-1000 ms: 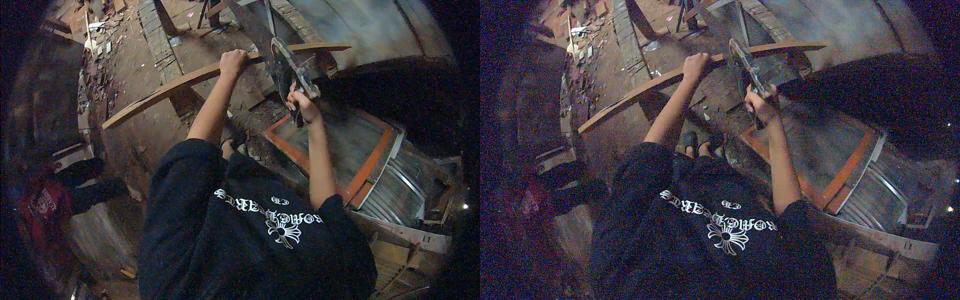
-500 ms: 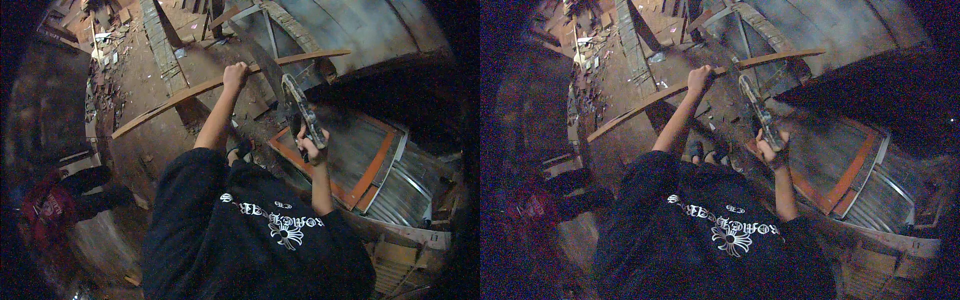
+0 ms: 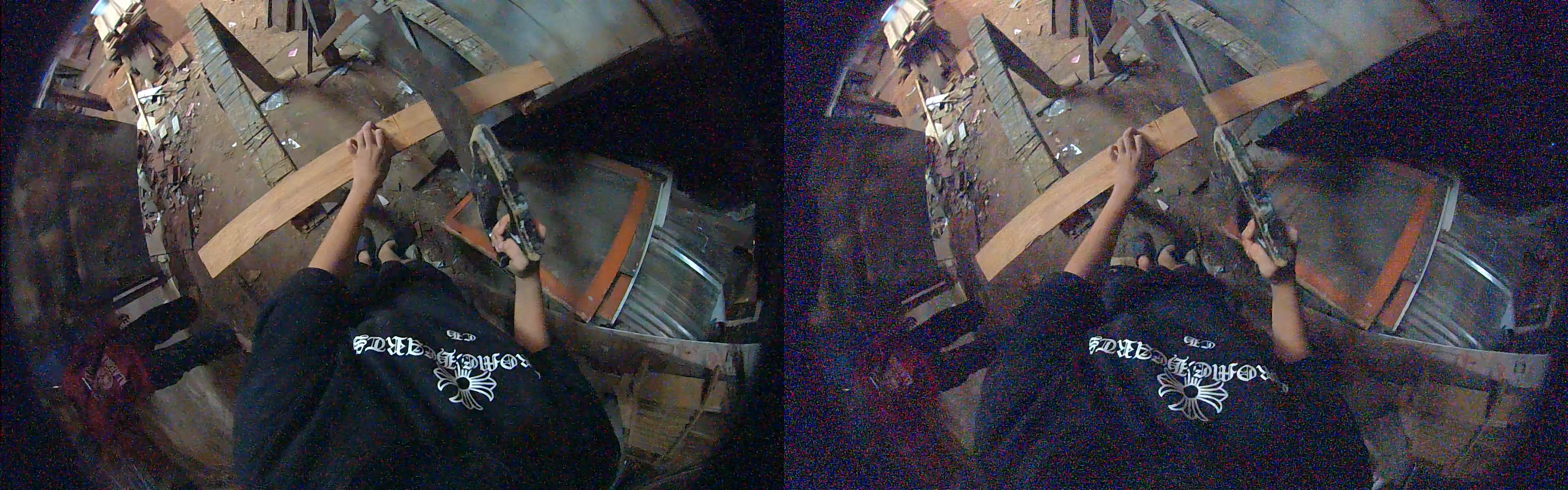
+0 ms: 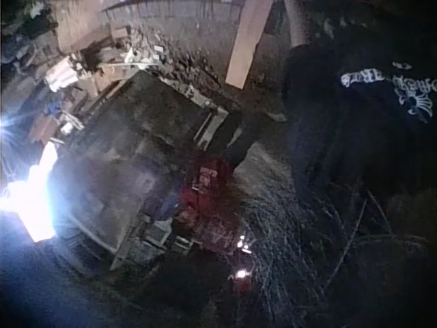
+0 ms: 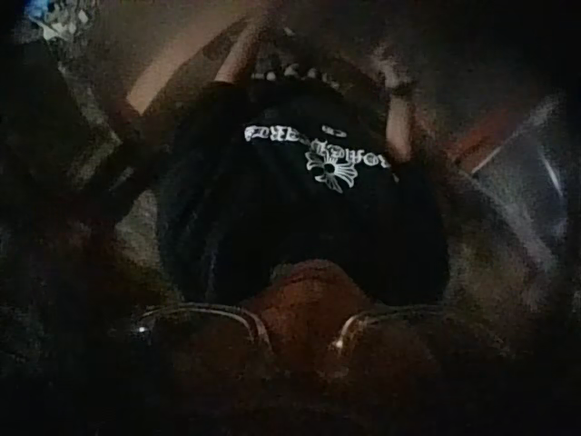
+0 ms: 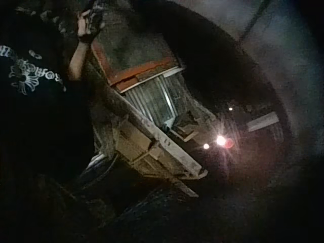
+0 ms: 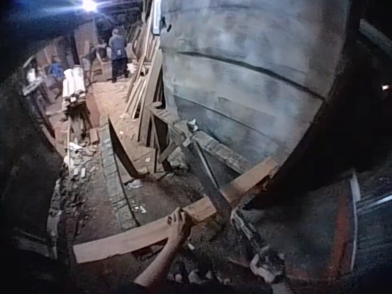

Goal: The person uses a hand saw to cut a long wooden plank resting on a makeshift wooden frame. They hold the plank with one hand and saw with the other, moving the saw back and forth to cut through the wood.

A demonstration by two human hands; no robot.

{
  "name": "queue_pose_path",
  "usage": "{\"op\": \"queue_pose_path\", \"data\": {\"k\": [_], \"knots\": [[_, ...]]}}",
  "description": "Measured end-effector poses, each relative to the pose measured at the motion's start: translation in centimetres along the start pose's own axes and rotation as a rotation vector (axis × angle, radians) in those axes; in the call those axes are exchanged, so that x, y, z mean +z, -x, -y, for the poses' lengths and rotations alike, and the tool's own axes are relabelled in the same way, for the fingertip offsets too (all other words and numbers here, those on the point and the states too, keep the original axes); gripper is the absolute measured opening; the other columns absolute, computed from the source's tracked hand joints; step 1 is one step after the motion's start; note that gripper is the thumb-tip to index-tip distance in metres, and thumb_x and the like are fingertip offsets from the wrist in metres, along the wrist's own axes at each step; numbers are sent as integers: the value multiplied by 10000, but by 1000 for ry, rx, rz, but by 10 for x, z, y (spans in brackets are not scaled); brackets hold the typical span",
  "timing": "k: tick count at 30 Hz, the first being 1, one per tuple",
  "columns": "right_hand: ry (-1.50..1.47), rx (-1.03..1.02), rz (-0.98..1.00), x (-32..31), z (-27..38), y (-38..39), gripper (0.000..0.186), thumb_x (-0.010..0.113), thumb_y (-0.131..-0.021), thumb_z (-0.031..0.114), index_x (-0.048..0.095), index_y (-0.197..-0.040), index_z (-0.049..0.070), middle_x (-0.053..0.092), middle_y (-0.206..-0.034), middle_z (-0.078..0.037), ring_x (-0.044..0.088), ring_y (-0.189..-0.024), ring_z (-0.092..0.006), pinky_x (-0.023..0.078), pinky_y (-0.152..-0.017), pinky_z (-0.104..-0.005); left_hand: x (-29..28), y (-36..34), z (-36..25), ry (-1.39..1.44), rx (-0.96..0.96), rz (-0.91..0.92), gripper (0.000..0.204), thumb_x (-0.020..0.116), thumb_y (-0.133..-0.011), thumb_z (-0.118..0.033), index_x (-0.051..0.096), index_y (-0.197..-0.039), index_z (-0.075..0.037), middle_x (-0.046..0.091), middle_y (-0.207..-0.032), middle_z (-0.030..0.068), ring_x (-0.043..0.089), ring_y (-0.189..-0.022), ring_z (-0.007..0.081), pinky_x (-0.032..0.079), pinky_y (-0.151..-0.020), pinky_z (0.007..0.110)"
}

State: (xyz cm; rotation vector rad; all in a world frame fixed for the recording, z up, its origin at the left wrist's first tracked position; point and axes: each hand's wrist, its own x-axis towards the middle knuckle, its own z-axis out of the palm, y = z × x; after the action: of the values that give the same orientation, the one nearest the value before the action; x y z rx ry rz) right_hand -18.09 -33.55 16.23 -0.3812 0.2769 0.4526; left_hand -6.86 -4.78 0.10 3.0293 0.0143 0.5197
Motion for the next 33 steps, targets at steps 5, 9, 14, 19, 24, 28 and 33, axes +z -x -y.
{"op": "queue_pose_path", "data": {"k": [5,9,14,19,24,28,33], "knots": [[-12,15,-143,-54,-21,5,585,600,-663,437,438,-1003,-11,499,-801,-139,486,-669,-210,384,-604,-291,-23,-25,-2,311,-66,-94,309,484,-771,-285,457,-982,-60,425,-1091,125,423,-973,248,291,-797,399],[-378,257,-43,-58,-34,-5,578,589,-694,412,418,-1021,-33,505,-859,-177,503,-729,-242,426,-645,-340,0,-38,21,239,-239,32,359,458,-771,-388,526,-848,-44,510,-943,121,491,-879,253,360,-735,418],[-192,255,94,-84,-39,-21,593,619,-685,387,402,-1022,-50,476,-905,-195,477,-814,-261,427,-706,-332,3,-41,17,177,-334,245,453,358,-803,-426,603,-694,-61,601,-687,143,587,-685,268,412,-667,408],[-43,249,135,-110,-50,-35,511,641,-663,386,476,-933,-15,510,-836,-111,493,-716,-214,416,-631,-302,-1,-42,18,188,-319,279,472,339,-811,-425,608,-669,-63,603,-660,153,594,-640,281,419,-636,411],[-131,312,-54,-143,-53,-34,443,686,-606,338,515,-868,25,549,-842,-87,510,-638,-205,401,-557,-295,3,-49,14,156,-383,345,503,320,-816,-422,616,-661,-46,596,-649,170,592,-642,308,423,-655,414],[237,225,-120,-137,-52,-28,389,664,-600,307,519,-834,33,544,-794,-84,511,-618,-213,404,-548,-301,2,-56,13,192,-507,449,496,312,-813,-395,622,-691,-27,594,-676,191,589,-670,338,439,-657,423],[740,100,-66,-113,-43,-20,322,637,-593,268,524,-792,42,538,-733,-81,512,-593,-224,408,-537,-309,-22,-62,3,131,-387,427,376,359,-775,-288,586,-648,-17,590,-706,185,575,-663,353,452,-590,436]]}}
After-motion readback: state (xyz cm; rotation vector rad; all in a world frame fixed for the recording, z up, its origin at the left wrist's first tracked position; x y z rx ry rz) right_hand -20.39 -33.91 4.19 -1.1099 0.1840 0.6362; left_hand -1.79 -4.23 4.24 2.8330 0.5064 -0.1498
